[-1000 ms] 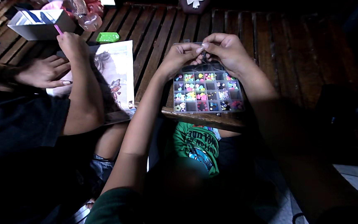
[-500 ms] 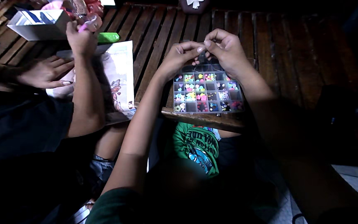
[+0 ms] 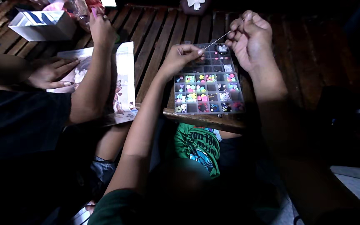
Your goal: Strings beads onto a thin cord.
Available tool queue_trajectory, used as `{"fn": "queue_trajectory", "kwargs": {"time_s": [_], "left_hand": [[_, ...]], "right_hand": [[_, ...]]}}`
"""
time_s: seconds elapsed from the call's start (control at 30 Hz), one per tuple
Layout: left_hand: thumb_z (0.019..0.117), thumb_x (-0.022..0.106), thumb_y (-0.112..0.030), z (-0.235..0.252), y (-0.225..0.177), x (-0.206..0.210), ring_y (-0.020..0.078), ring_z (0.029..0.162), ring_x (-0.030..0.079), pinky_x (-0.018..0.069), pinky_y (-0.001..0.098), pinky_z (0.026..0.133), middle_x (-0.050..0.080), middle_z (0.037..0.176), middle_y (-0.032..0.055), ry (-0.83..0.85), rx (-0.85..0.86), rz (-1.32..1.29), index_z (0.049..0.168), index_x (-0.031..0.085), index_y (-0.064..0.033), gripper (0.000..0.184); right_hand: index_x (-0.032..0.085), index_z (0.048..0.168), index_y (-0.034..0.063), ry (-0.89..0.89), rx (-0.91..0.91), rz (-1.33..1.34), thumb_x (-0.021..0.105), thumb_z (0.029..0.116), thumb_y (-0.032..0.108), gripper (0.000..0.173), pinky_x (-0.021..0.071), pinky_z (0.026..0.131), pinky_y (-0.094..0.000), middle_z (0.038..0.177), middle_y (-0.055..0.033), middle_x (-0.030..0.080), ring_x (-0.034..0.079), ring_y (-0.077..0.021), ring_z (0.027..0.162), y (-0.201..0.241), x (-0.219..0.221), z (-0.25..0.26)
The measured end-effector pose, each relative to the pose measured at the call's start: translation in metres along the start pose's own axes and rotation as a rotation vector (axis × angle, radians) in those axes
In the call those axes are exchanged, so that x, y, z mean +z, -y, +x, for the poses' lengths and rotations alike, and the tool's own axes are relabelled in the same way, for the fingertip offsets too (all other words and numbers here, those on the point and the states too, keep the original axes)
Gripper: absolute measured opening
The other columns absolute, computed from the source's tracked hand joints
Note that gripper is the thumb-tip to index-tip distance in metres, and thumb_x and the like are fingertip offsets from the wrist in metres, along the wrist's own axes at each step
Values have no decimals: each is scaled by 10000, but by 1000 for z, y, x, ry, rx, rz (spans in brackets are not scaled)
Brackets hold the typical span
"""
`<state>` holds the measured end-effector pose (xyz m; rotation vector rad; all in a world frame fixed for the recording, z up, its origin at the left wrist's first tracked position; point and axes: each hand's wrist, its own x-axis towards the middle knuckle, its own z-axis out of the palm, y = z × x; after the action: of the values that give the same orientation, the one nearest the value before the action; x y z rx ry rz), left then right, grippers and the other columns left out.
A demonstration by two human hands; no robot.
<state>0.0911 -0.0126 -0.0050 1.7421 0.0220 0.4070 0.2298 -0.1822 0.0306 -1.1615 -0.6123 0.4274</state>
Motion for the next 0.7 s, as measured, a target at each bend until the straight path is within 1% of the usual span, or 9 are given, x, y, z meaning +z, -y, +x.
{"fn": "queue_trajectory", "kwargs": {"time_s": [0.1, 0.17, 0.27, 0.37, 0.43, 0.5, 0.57, 0.63, 0.7], "left_hand": [[1004, 620, -93, 3, 8, -3, 7, 838, 648, 544, 215, 792, 704, 924, -10, -46, 45, 120, 1003, 700, -2, 121], [1002, 623, -87, 5, 12, -4, -7, 832, 639, 540, 207, 805, 697, 919, -12, -67, 64, 153, 1000, 697, 4, 117], [1008, 611, -71, 6, 14, -5, 14, 851, 661, 555, 222, 833, 707, 931, 2, -82, 81, 139, 1021, 690, 18, 120], [1001, 622, -72, 6, 16, -5, 5, 840, 647, 544, 209, 826, 699, 929, 11, -106, 98, 182, 1031, 699, 19, 123], [1000, 637, -111, 6, 16, -7, 6, 850, 632, 523, 203, 818, 700, 959, 29, -106, 72, 306, 1049, 712, 4, 146], [1002, 646, -146, 5, 13, -9, 80, 883, 650, 524, 265, 842, 710, 995, 83, -79, 14, 470, 1069, 720, 1, 178], [1003, 640, -140, 4, 13, -9, 182, 949, 678, 525, 355, 908, 718, 1031, 146, -41, -7, 594, 1073, 722, 20, 193], [992, 648, -123, 4, 14, -8, 232, 972, 679, 525, 385, 924, 706, 1045, 176, -27, 3, 662, 1050, 725, 27, 178], [973, 677, -127, 4, 14, -8, 275, 1020, 663, 515, 406, 951, 683, 1100, 199, -27, 19, 699, 1073, 729, 21, 186]], "right_hand": [[495, 1030, 120, -88, -10, 45, 269, 1137, 168, 254, 564, 721, -247, 817, 47, 594, 617, -67, 708, 0, -5, 4], [487, 1044, 104, -156, -5, 68, 279, 1137, 161, 235, 564, 723, -247, 808, 35, 582, 612, -73, 696, -1, -6, 6], [488, 1039, 96, -214, 4, 62, 277, 1137, 157, 241, 563, 715, -245, 804, 30, 580, 608, -72, 682, -3, -7, 7], [473, 1069, 88, -194, 16, -7, 289, 1134, 151, 205, 566, 722, -254, 831, 25, 567, 604, -75, 689, -6, -7, 6], [472, 1102, 80, -162, 31, -69, 308, 1130, 146, 179, 574, 714, -259, 844, 24, 570, 613, -76, 691, -9, -6, 5], [473, 1142, 73, -119, 47, -159, 316, 1129, 155, 178, 566, 715, -265, 873, 17, 571, 609, -77, 710, -11, -4, 3], [462, 1198, 42, -59, 55, -286, 314, 1129, 161, 202, 568, 712, -259, 923, -1, 583, 619, -72, 731, -12, -4, 2], [463, 1224, 16, 5, 49, -404, 331, 1126, 151, 212, 568, 711, -249, 962, -23, 596, 634, -68, 754, -14, -2, 1], [479, 1229, -4, 71, 21, -485, 367, 1119, 143, 215, 552, 699, -235, 996, -46, 597, 629, -68, 767, -16, 1, -1]]}}
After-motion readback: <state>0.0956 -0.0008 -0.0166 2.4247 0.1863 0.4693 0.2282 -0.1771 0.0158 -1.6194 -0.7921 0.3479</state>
